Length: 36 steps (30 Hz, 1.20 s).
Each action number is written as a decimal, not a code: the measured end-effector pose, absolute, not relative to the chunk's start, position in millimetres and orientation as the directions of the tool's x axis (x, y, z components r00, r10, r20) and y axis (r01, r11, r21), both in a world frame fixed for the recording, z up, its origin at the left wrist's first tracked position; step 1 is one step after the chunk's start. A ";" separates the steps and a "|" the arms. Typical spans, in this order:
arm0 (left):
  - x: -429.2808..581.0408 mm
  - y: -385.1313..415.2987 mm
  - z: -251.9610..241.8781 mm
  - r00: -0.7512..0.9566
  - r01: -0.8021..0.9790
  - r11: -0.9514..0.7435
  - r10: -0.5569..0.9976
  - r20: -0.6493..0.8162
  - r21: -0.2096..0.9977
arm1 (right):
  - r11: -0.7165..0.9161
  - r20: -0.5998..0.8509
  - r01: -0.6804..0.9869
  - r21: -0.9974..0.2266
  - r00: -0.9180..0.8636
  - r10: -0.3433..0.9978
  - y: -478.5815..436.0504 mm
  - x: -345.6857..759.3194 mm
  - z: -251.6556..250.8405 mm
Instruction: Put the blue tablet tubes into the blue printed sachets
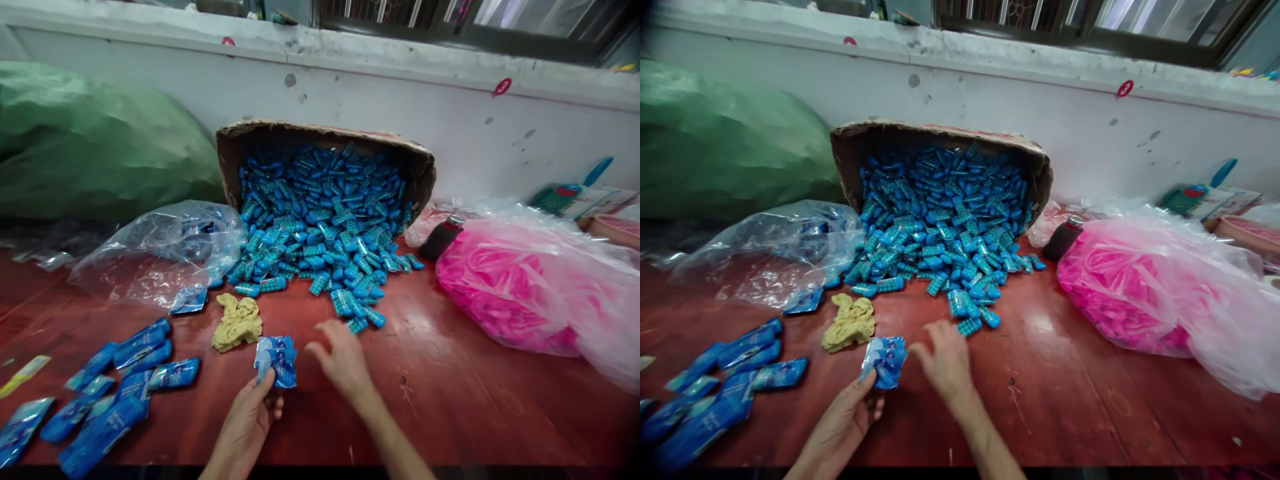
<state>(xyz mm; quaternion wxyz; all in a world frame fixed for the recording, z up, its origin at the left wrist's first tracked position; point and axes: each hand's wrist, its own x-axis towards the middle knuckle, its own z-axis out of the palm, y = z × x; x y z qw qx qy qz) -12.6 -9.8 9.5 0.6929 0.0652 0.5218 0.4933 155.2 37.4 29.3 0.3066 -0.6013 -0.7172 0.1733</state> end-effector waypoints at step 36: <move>1.8 -10.9 10.2 -0.075 -0.696 0.495 0.670 -0.739 0.520 | -0.167 -0.179 -0.190 -0.968 0.048 0.983 -15.2 147.1 8.4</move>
